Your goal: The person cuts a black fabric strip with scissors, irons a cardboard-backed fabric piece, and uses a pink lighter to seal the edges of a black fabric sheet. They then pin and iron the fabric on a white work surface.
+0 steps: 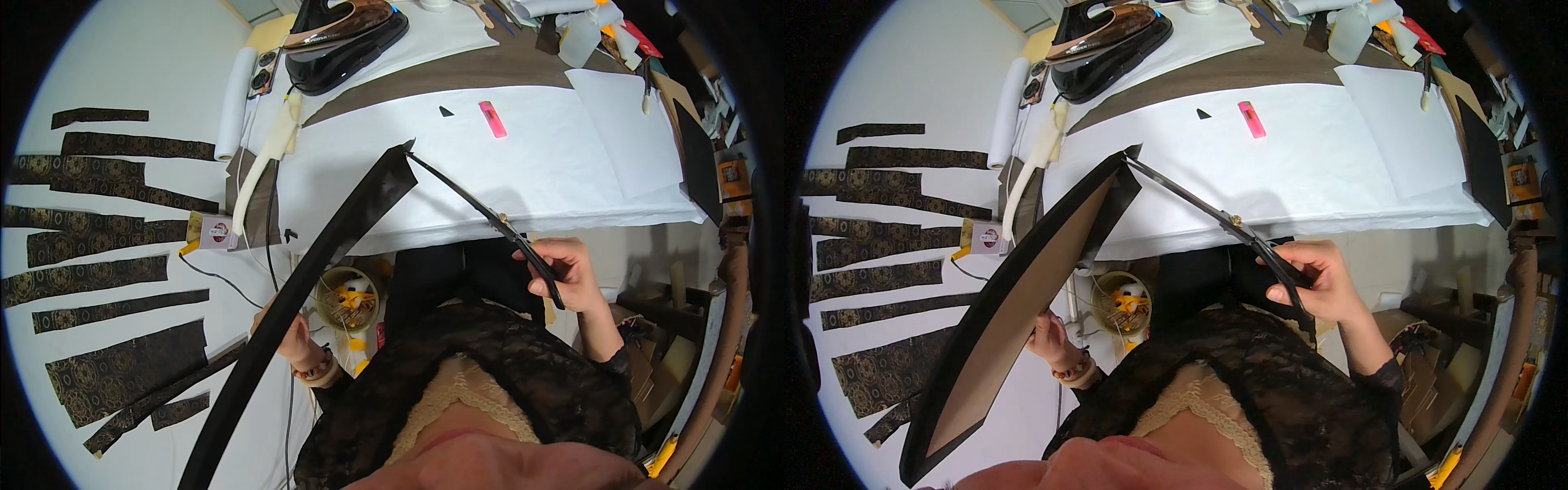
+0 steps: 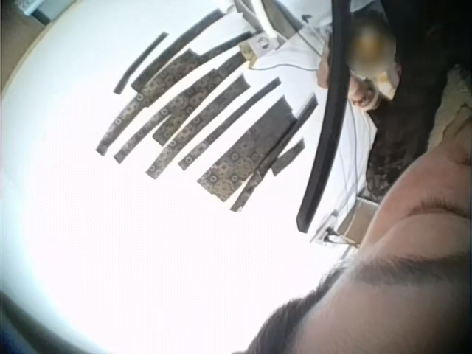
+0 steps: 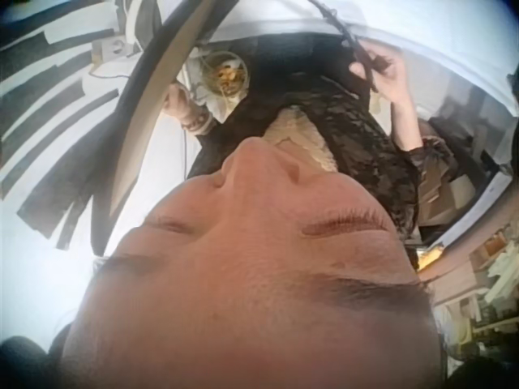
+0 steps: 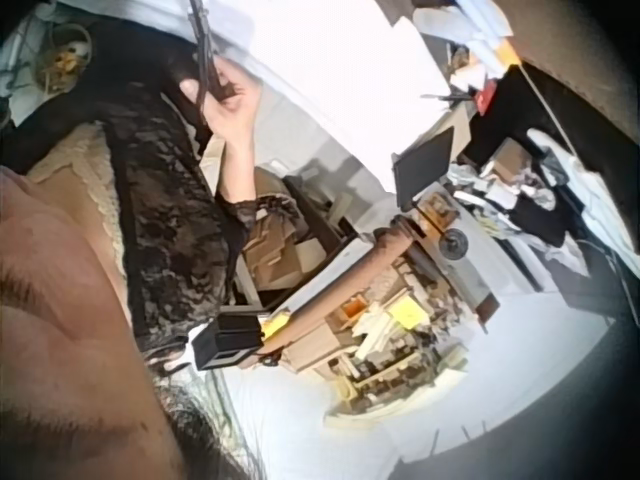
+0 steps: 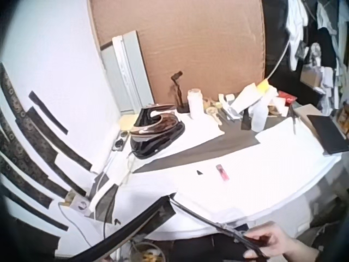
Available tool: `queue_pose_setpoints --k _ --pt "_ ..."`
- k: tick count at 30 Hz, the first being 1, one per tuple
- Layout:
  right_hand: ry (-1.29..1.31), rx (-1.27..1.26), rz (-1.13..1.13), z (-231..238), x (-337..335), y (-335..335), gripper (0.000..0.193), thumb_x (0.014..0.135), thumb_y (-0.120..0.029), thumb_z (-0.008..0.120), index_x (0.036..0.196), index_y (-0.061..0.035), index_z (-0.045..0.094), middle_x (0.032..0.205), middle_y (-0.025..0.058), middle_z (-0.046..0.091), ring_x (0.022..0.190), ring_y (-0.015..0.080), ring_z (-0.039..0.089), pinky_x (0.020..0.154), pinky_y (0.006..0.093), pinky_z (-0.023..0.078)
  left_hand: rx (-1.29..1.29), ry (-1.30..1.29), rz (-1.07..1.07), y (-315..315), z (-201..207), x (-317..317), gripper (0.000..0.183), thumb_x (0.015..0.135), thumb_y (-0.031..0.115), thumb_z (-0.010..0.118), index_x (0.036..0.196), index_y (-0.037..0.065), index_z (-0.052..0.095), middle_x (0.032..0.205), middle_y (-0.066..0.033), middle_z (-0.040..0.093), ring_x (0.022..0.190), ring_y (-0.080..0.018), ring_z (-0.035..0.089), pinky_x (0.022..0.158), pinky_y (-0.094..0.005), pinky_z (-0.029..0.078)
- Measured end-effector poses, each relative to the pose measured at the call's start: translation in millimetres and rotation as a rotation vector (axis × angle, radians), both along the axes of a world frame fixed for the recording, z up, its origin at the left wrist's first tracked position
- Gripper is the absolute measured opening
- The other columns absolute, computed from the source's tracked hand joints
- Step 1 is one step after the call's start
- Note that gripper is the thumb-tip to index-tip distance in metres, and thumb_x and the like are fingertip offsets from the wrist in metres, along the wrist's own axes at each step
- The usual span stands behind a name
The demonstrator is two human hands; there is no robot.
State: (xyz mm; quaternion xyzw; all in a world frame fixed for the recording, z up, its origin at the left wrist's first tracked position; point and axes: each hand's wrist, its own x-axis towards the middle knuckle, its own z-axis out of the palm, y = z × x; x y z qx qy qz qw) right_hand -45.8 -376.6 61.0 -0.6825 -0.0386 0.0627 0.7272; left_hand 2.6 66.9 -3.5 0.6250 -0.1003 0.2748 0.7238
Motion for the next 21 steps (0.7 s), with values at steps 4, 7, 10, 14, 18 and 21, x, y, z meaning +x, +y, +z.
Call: queue_pose_setpoints --k 4,7,10,14,18,21 --pt "0.028 0.051 -0.004 -1 3 0 0.04 0.076 -0.011 0.081 0.111 0.003 0.067 0.066 -0.0056 0.053 0.055 0.0005 0.041 0.05 0.0191 0.028 0.231 0.064 0.03 2 6 3 0.042 0.084 0.017 0.074 0.113 -0.01 0.06 0.097 -0.027 0.069 0.071 -0.0245 0.067 0.062 -0.0312 0.054" --pt "0.069 0.045 -0.008 -3 4 -2 0.04 0.076 -0.011 0.081 0.111 0.0029 0.068 0.067 -0.0049 0.055 0.056 0.0008 0.042 0.051 0.0192 0.03 0.204 0.044 -0.021 -4 5 4 0.041 0.087 0.017 0.069 0.119 -0.007 0.059 0.103 -0.0267 0.067 0.082 -0.0316 0.066 0.07 -0.0396 0.053" --pt "0.065 0.104 -0.02 -3 3 -1 0.039 0.076 -0.009 0.08 0.111 0.003 0.068 0.068 -0.0041 0.057 0.057 0.0012 0.044 0.052 0.0187 0.031 0.138 -0.188 -0.206 -3 -2 17 0.033 0.089 0.005 0.062 0.12 -0.006 0.057 0.106 -0.0252 0.065 0.067 -0.0225 0.054 0.054 -0.0316 0.04" --pt "0.086 0.083 -0.015 -5 3 -3 0.039 0.077 -0.008 0.08 0.112 0.0029 0.068 0.069 -0.0034 0.058 0.059 0.0014 0.045 0.053 0.0184 0.032 0.05 -0.154 -0.408 12 -12 11 0.036 0.096 0.02 0.054 0.126 0.002 0.057 0.122 -0.0313 0.058 0.113 -0.0548 0.054 0.095 -0.0743 0.035" --pt "0.088 0.098 -0.046 -7 2 0 0.038 0.077 -0.008 0.08 0.112 0.0027 0.068 0.071 -0.0032 0.06 0.061 0.0009 0.046 0.054 0.0182 0.032 -0.013 -0.212 -0.454 4 -14 19 0.034 0.097 0.017 0.051 0.125 0.0 0.057 0.122 -0.0326 0.057 0.116 -0.057 0.051 0.098 -0.0745 0.032" --pt "0.099 0.091 -0.05 -5 1 -1 0.037 0.077 -0.006 0.08 0.112 0.0026 0.068 0.074 -0.0035 0.061 0.062 0.0004 0.047 0.054 0.0176 0.033 -0.019 -0.213 -0.455 0 -12 22 0.033 0.097 0.016 0.049 0.125 -0.001 0.057 0.123 -0.033 0.057 0.116 -0.0577 0.05 0.099 -0.0744 0.032"
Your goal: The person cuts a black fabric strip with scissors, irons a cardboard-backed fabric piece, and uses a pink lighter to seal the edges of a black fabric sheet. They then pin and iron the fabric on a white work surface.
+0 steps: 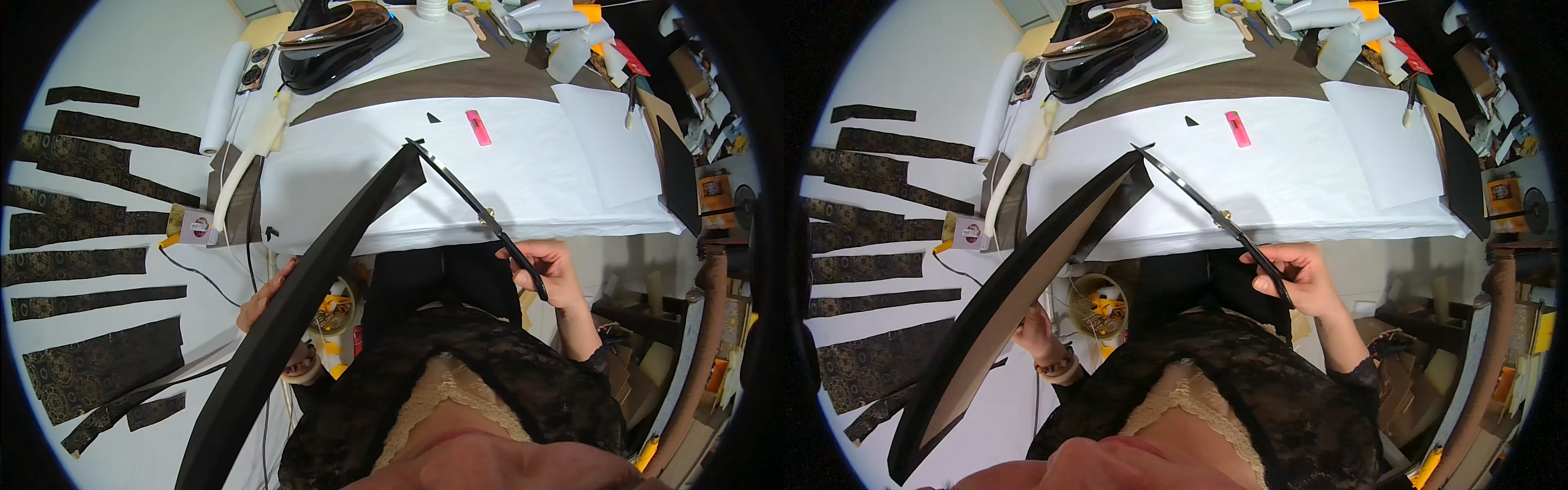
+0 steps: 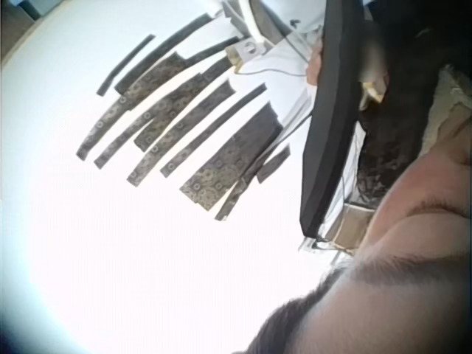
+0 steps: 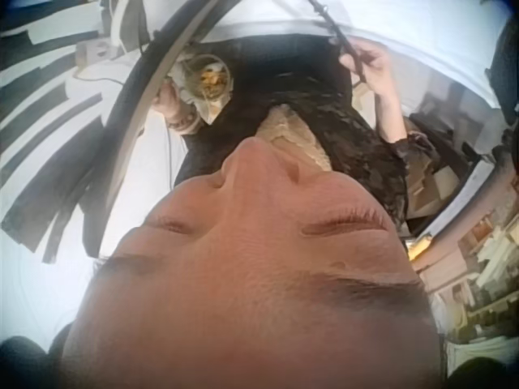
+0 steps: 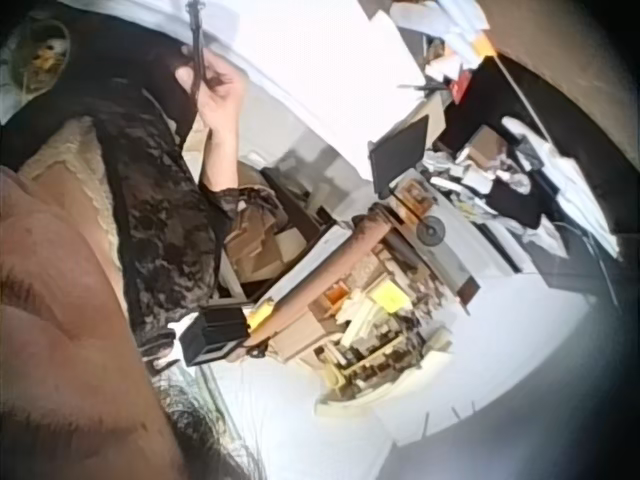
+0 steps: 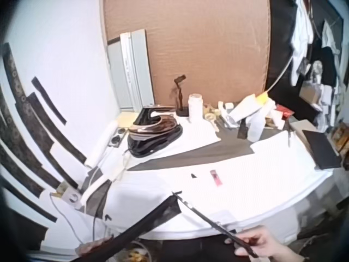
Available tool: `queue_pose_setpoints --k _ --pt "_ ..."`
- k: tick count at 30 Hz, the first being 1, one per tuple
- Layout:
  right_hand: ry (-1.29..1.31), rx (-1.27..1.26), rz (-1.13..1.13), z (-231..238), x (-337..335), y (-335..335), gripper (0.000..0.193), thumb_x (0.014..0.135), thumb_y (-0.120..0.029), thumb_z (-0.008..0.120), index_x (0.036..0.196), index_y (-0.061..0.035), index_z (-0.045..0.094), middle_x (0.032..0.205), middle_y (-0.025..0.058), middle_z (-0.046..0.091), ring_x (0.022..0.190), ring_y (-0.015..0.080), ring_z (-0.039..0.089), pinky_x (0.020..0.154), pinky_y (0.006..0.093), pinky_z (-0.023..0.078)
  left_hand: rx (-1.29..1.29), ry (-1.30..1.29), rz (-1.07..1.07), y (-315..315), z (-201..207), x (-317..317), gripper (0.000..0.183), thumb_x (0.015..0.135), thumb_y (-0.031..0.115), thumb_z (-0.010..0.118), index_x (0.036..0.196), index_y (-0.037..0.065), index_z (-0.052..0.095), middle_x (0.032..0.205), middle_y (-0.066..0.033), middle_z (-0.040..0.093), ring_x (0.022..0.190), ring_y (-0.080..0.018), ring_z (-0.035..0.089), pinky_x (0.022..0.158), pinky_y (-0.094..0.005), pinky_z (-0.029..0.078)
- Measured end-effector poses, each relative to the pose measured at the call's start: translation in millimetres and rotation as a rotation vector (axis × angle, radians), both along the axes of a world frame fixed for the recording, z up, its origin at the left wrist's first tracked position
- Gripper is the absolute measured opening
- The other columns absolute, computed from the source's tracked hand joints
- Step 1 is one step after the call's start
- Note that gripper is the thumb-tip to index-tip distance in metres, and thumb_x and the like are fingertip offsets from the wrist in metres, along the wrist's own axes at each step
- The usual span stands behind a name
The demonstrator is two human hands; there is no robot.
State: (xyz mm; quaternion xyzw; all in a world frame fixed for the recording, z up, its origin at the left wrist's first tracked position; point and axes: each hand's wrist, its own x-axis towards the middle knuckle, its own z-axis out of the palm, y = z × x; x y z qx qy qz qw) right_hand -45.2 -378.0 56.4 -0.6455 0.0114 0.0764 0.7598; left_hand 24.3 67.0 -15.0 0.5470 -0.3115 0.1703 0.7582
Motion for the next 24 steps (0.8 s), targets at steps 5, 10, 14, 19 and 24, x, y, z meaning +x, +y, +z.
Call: queue_pose_setpoints --k 5,10,14,19,24 --pt "0.013 -0.011 0.003 1 -2 -2 0.037 0.077 -0.005 0.08 0.111 0.0026 0.068 0.074 -0.0047 0.061 0.061 -0.0004 0.045 0.053 0.0169 0.031 0.002 -0.079 -0.041 -8 8 5 0.036 0.098 0.016 0.048 0.129 0.0 0.052 0.125 -0.0333 0.055 0.118 -0.0574 0.048 0.1 -0.0744 0.03" --pt "0.012 -0.052 -0.001 0 -2 0 0.036 0.077 -0.005 0.08 0.11 0.0023 0.069 0.073 -0.006 0.059 0.057 -0.0015 0.041 0.05 0.017 0.027 -0.033 -0.066 -0.092 -20 27 5 0.044 0.087 -0.003 0.064 0.129 0.002 0.054 0.127 -0.0172 0.059 0.116 -0.0326 0.056 0.103 -0.0487 0.042" --pt "-0.035 -0.123 -0.011 1 -2 0 0.035 0.077 -0.004 0.08 0.11 0.0023 0.069 0.072 -0.0066 0.058 0.056 -0.0018 0.04 0.049 0.0171 0.027 -0.05 -0.032 -0.11 -19 22 5 0.044 0.086 -0.007 0.065 0.128 0.001 0.055 0.126 -0.0146 0.06 0.113 -0.0269 0.059 0.101 -0.0414 0.046" --pt "0.001 -0.095 -0.021 1 -2 4 0.036 0.076 -0.005 0.081 0.11 0.002 0.07 0.071 -0.0063 0.058 0.055 -0.0015 0.038 0.049 0.0172 0.027 -0.059 -0.02 -0.107 -12 20 0 0.042 0.087 -0.008 0.062 0.127 0.0 0.055 0.127 -0.0158 0.059 0.114 -0.028 0.058 0.102 -0.0418 0.045" --pt "-0.044 -0.069 -0.049 -1 -1 5 0.036 0.077 -0.009 0.08 0.109 0.0044 0.069 0.067 -0.0064 0.054 0.056 0.0004 0.04 0.051 0.0181 0.029 -0.016 -0.052 -0.016 -7 11 0 0.037 0.093 0.008 0.056 0.13 0.002 0.054 0.126 -0.0255 0.057 0.118 -0.0461 0.052 0.102 -0.0628 0.036"
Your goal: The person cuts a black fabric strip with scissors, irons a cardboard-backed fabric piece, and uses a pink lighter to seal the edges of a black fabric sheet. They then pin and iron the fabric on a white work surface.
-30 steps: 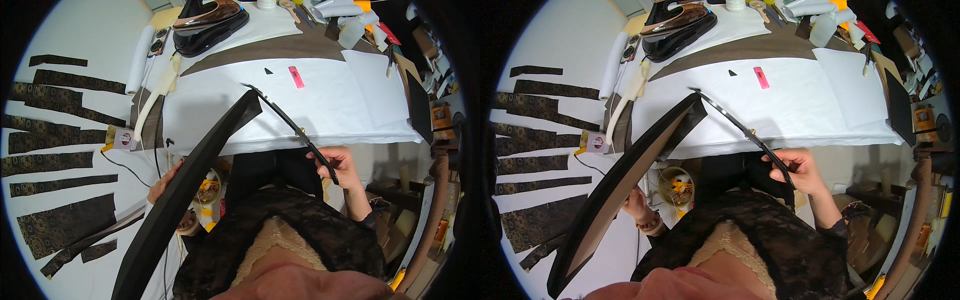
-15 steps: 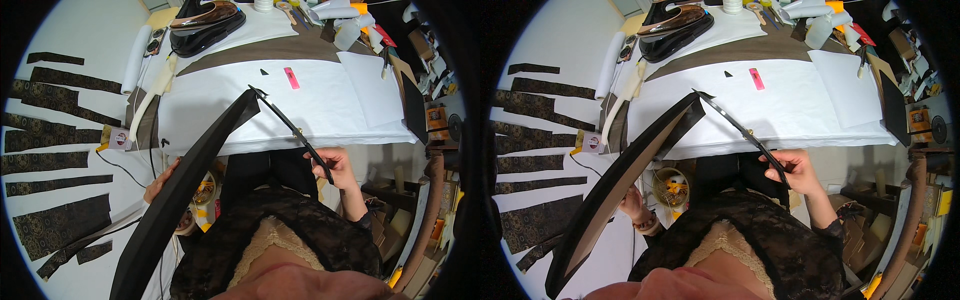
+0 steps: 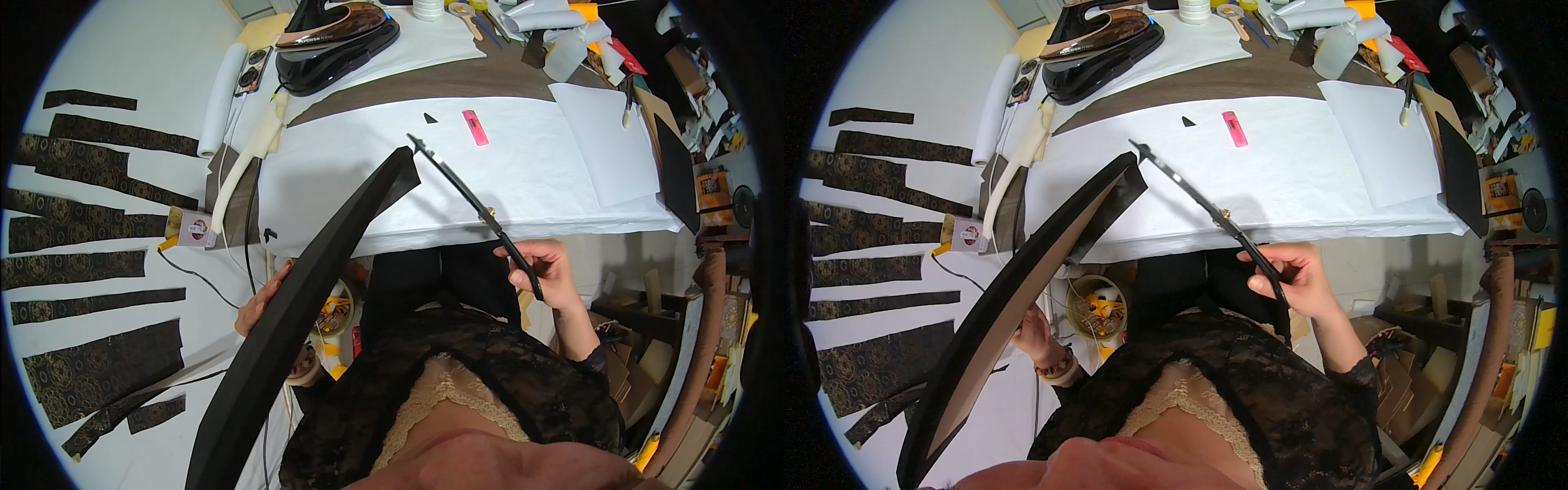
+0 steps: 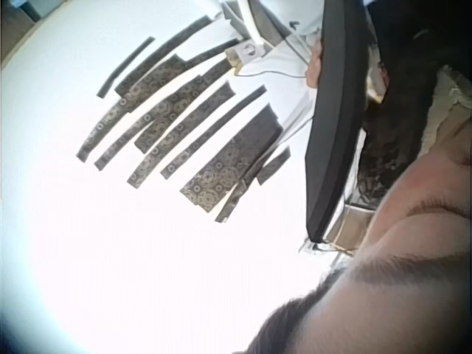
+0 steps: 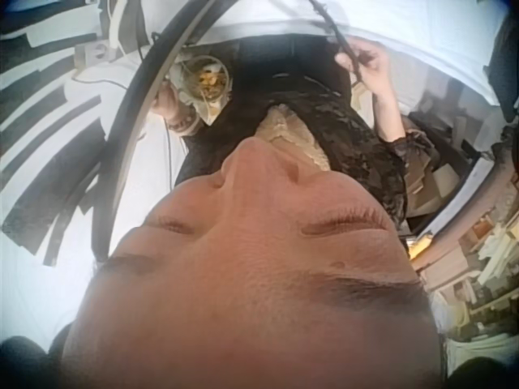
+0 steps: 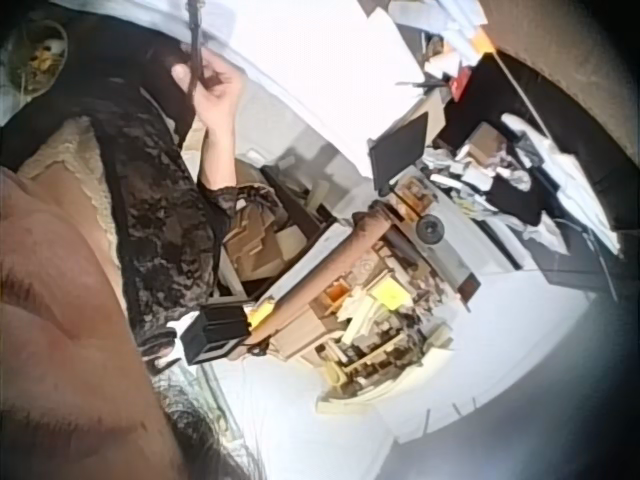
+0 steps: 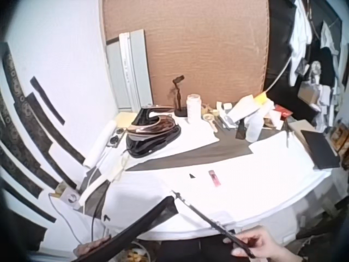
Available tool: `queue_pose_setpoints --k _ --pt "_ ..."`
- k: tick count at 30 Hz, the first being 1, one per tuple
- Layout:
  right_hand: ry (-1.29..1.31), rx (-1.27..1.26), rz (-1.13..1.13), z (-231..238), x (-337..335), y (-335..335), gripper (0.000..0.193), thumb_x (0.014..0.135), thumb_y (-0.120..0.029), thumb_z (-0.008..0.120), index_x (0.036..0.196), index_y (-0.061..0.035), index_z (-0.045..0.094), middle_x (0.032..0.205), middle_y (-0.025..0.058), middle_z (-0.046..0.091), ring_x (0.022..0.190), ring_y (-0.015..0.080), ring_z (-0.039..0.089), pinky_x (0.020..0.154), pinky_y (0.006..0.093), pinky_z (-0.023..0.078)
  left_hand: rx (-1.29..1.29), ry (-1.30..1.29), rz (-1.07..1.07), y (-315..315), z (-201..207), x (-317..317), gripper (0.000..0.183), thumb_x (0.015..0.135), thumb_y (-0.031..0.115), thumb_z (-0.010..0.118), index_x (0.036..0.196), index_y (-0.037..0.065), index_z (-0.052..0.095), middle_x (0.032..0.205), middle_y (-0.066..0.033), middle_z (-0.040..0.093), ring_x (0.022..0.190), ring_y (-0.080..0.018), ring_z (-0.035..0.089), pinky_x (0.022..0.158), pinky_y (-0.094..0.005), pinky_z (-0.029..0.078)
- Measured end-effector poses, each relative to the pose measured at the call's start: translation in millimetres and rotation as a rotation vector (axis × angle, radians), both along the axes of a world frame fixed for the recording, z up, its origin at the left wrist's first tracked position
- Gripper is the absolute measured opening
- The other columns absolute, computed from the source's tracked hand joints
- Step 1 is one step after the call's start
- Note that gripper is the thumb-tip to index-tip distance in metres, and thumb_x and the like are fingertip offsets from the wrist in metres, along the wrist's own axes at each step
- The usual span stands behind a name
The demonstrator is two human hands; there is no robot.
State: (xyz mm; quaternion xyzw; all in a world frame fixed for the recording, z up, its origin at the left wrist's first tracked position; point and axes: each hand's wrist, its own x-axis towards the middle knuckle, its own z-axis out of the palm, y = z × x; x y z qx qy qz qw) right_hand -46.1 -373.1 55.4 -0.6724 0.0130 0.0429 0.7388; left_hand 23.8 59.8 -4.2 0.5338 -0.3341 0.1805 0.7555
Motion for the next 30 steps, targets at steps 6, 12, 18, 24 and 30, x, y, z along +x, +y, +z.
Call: queue_pose_setpoints --k 6,12,18,24,30 --pt "-0.016 0.034 0.028 4 2 -5 0.037 0.079 -0.012 0.078 0.11 0.006 0.067 0.065 -0.0061 0.051 0.057 0.0016 0.042 0.052 0.0189 0.029 0.059 0.015 0.132 0 -1 -1 0.036 0.095 0.022 0.056 0.128 0.006 0.058 0.119 -0.0282 0.061 0.114 -0.0536 0.054 0.097 -0.072 0.036" --pt "-0.005 0.044 0.051 -1 2 -6 0.039 0.077 -0.011 0.08 0.11 0.0051 0.068 0.066 -0.0067 0.052 0.057 0.0008 0.041 0.052 0.0183 0.028 0.058 0.006 0.101 -3 4 -3 0.04 0.095 0.027 0.057 0.129 0.007 0.057 0.12 -0.0273 0.061 0.114 -0.0523 0.055 0.097 -0.0722 0.036" --pt "-0.007 -0.016 0.075 -1 3 -10 0.038 0.076 -0.009 0.081 0.11 0.0026 0.069 0.066 -0.0081 0.053 0.055 -0.0005 0.039 0.05 0.0179 0.026 0.062 -0.006 0.042 -3 7 0 0.042 0.095 0.029 0.056 0.131 0.006 0.055 0.123 -0.0286 0.059 0.117 -0.0541 0.052 0.099 -0.0727 0.033" --pt "-0.049 -0.101 0.067 4 5 -13 0.035 0.076 -0.005 0.081 0.108 0.0019 0.07 0.064 -0.0089 0.05 0.054 -0.0009 0.036 0.049 0.0183 0.024 -0.015 0.05 -0.062 7 0 -1 0.04 0.09 0.008 0.061 0.129 0.002 0.055 0.128 -0.0218 0.057 0.119 -0.0382 0.053 0.102 -0.0564 0.039" --pt "-0.093 -0.177 0.054 6 8 -15 0.035 0.075 -0.005 0.082 0.107 0.0016 0.07 0.063 -0.0086 0.048 0.054 -0.0001 0.034 0.049 0.019 0.024 -0.044 -0.018 0.009 -14 17 3 0.039 0.088 -0.003 0.063 0.127 -0.001 0.055 0.123 -0.0186 0.061 0.107 -0.0263 0.062 0.095 -0.0415 0.051"
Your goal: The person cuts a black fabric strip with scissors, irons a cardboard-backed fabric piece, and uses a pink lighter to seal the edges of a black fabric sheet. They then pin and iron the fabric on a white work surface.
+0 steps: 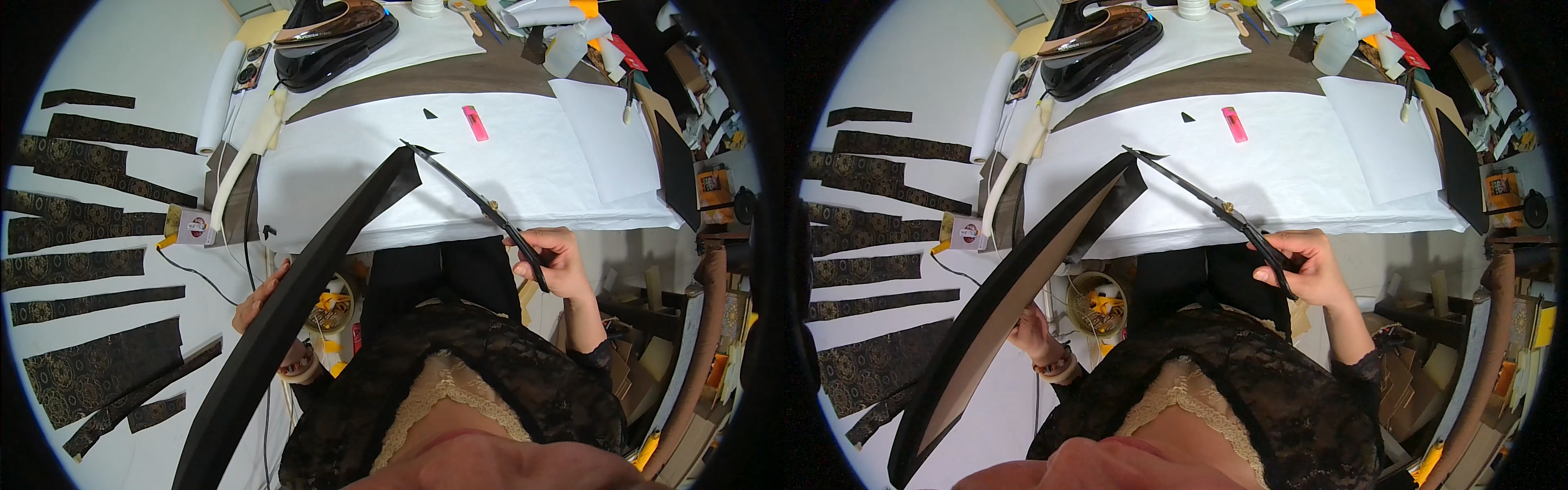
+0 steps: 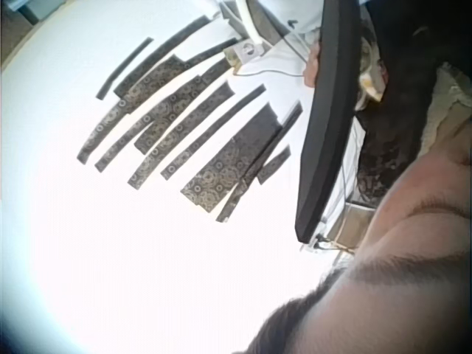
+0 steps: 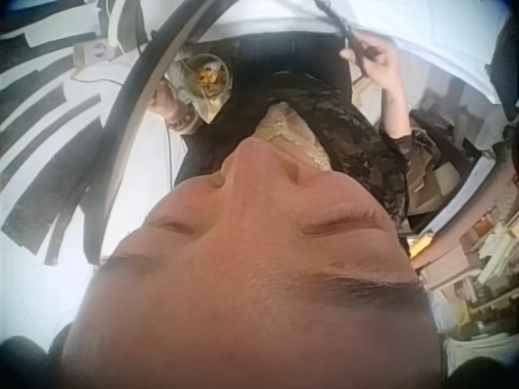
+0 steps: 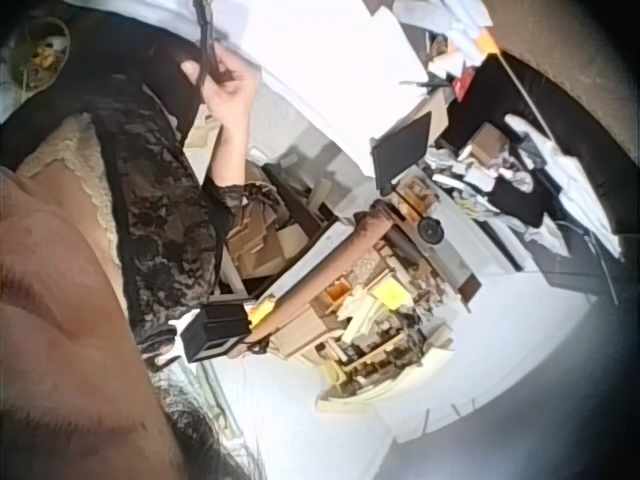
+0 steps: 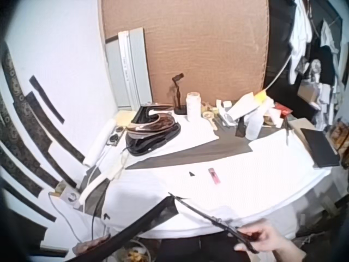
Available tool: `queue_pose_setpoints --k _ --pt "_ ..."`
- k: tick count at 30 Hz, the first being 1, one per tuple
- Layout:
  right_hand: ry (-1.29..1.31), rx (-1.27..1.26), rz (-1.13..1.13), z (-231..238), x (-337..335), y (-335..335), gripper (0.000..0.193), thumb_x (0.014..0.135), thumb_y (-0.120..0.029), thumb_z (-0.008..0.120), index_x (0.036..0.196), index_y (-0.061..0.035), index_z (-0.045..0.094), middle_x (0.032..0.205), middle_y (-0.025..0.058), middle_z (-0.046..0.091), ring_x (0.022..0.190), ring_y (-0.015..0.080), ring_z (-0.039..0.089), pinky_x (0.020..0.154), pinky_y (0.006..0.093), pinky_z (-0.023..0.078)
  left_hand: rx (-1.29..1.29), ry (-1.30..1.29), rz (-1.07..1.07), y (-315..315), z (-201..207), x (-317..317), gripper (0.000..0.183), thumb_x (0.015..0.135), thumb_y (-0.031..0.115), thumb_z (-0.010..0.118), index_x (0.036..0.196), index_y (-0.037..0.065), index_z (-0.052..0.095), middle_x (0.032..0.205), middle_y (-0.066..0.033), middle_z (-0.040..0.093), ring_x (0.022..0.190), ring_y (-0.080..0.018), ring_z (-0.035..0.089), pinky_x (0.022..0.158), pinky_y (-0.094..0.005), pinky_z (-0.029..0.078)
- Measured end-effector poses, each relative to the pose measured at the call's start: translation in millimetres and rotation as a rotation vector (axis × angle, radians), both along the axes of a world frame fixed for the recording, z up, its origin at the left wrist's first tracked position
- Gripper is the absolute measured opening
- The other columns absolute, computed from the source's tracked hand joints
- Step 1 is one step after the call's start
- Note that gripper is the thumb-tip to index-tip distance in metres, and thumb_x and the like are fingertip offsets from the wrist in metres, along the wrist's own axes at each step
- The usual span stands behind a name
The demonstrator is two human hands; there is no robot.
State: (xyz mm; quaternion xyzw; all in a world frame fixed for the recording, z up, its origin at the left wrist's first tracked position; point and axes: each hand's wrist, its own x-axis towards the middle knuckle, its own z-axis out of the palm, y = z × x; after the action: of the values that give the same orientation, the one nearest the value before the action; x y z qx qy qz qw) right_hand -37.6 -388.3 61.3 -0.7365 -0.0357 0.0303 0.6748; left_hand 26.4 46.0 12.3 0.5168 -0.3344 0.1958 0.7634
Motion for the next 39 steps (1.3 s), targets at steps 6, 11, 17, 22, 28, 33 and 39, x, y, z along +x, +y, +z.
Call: queue_pose_setpoints --k 6,11,17,22,28,33,39 --pt "-0.012 -0.029 -0.011 1 0 0 0.034 0.075 -0.005 0.081 0.106 0.0017 0.07 0.063 -0.0086 0.048 0.054 0.0 0.035 0.049 0.0189 0.024 0.068 0.078 -0.012 26 -20 -5 0.04 0.092 0.02 0.059 0.129 0.004 0.056 0.122 -0.025 0.06 0.112 -0.0445 0.056 0.098 -0.0644 0.039" --pt "0.025 0.053 -0.055 -2 -2 3 0.033 0.076 -0.004 0.079 0.107 0.0039 0.069 0.064 -0.0085 0.05 0.055 -0.0004 0.037 0.05 0.0179 0.026 0.164 0.017 0.109 22 -16 -5 0.042 0.094 0.03 0.059 0.131 0.01 0.056 0.121 -0.0269 0.061 0.113 -0.0514 0.056 0.095 -0.0718 0.039" --pt "0.031 0.087 -0.044 -4 -8 10 0.034 0.077 -0.004 0.079 0.108 0.0038 0.069 0.068 -0.0077 0.053 0.058 -0.0006 0.039 0.051 0.0175 0.026 0.14 0.036 0.151 12 -11 -6 0.04 0.09 0.016 0.063 0.128 0.007 0.056 0.119 -0.0223 0.062 0.113 -0.0428 0.057 0.098 -0.0646 0.04" --pt "0.033 0.066 -0.04 -4 -9 15 0.034 0.077 -0.003 0.079 0.109 0.0032 0.069 0.069 -0.0078 0.052 0.057 -0.0003 0.037 0.05 0.0178 0.025 -0.024 0.055 -0.043 8 -5 -4 0.038 0.086 -0.006 0.063 0.124 -0.001 0.057 0.12 -0.0158 0.063 0.115 -0.0286 0.059 0.106 -0.0511 0.039" --pt "-0.002 0.049 -0.049 -7 -9 18 0.035 0.077 -0.006 0.08 0.109 0.0036 0.069 0.069 -0.007 0.052 0.057 -0.0001 0.036 0.05 0.0183 0.025 -0.043 0.041 -0.035 4 -7 -1 0.037 0.087 -0.006 0.063 0.123 -0.001 0.058 0.119 -0.0152 0.063 0.112 -0.0277 0.06 0.105 -0.0496 0.041" --pt "-0.051 0.031 -0.084 -10 -9 24 0.035 0.077 -0.007 0.081 0.109 0.0034 0.069 0.07 -0.0071 0.052 0.058 0.0001 0.036 0.05 0.0182 0.025 -0.051 0.09 -0.002 8 -12 -8 0.037 0.086 -0.008 0.063 0.122 -0.002 0.058 0.118 -0.0167 0.063 0.11 -0.0275 0.061 0.103 -0.0452 0.044" --pt "-0.006 0.006 -0.095 -12 -9 22 0.034 0.078 -0.008 0.08 0.109 0.0033 0.069 0.07 -0.0074 0.052 0.057 0.0003 0.036 0.051 0.0176 0.026 0.121 0.047 0.205 4 -8 -8 0.037 0.09 0.015 0.063 0.126 0.004 0.058 0.117 -0.0232 0.063 0.109 -0.0402 0.06 0.095 -0.0582 0.046"
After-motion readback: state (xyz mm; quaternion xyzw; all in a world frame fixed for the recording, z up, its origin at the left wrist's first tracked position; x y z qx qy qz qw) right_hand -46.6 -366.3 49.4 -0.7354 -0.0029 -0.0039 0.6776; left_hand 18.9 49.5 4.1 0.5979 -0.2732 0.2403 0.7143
